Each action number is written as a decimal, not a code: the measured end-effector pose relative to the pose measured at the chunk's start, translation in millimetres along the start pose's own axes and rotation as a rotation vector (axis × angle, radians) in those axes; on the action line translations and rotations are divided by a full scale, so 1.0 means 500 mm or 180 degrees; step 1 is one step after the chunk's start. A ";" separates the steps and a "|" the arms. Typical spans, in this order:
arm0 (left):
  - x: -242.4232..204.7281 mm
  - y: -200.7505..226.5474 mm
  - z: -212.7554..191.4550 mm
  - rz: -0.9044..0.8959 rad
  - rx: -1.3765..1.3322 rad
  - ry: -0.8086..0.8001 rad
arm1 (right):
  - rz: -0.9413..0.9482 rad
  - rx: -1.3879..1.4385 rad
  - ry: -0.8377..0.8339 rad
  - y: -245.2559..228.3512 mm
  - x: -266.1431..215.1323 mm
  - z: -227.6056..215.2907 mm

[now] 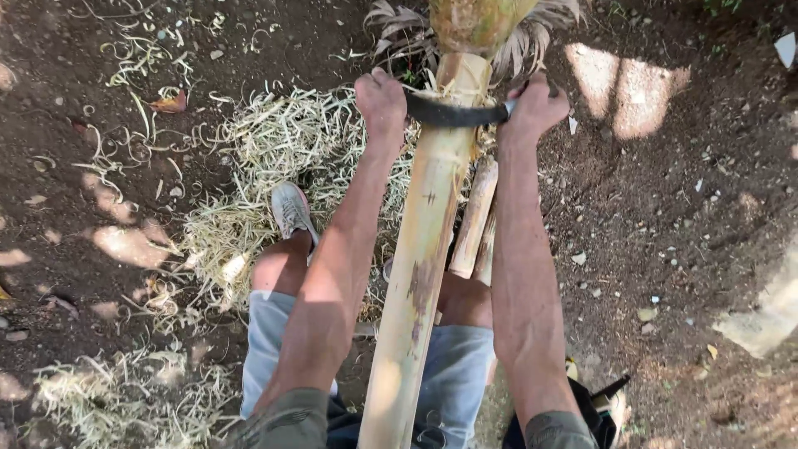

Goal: The recorder is using a drawknife to strip the bark off a wooden pole.

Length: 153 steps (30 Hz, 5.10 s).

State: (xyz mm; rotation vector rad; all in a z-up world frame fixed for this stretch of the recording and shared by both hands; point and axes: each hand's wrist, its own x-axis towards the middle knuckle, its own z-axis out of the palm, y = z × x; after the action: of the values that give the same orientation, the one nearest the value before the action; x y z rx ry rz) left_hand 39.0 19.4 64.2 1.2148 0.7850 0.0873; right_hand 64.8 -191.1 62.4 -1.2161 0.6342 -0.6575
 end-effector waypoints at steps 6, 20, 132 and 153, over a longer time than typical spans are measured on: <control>-0.069 -0.107 -0.032 0.0022 -0.0541 -0.0411 | 0.0326 0.0108 -0.0129 -0.007 -0.069 -0.136; 0.073 -0.130 0.089 0.1359 0.1193 0.0158 | 0.0208 0.0271 0.0272 0.042 0.078 -0.089; -0.148 0.051 -0.169 0.3295 0.4635 -0.2488 | -0.0586 -0.1178 -0.1062 -0.041 -0.192 -0.175; -0.186 -0.125 -0.146 0.1782 0.1026 0.0227 | 0.0569 0.0485 0.0122 -0.014 -0.217 -0.200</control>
State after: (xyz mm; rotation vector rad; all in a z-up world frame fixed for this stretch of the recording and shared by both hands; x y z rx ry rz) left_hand -93.6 11.8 47.5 1.7227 0.5103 0.4788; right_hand -81.6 -174.1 55.8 -0.9951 0.7032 -0.5691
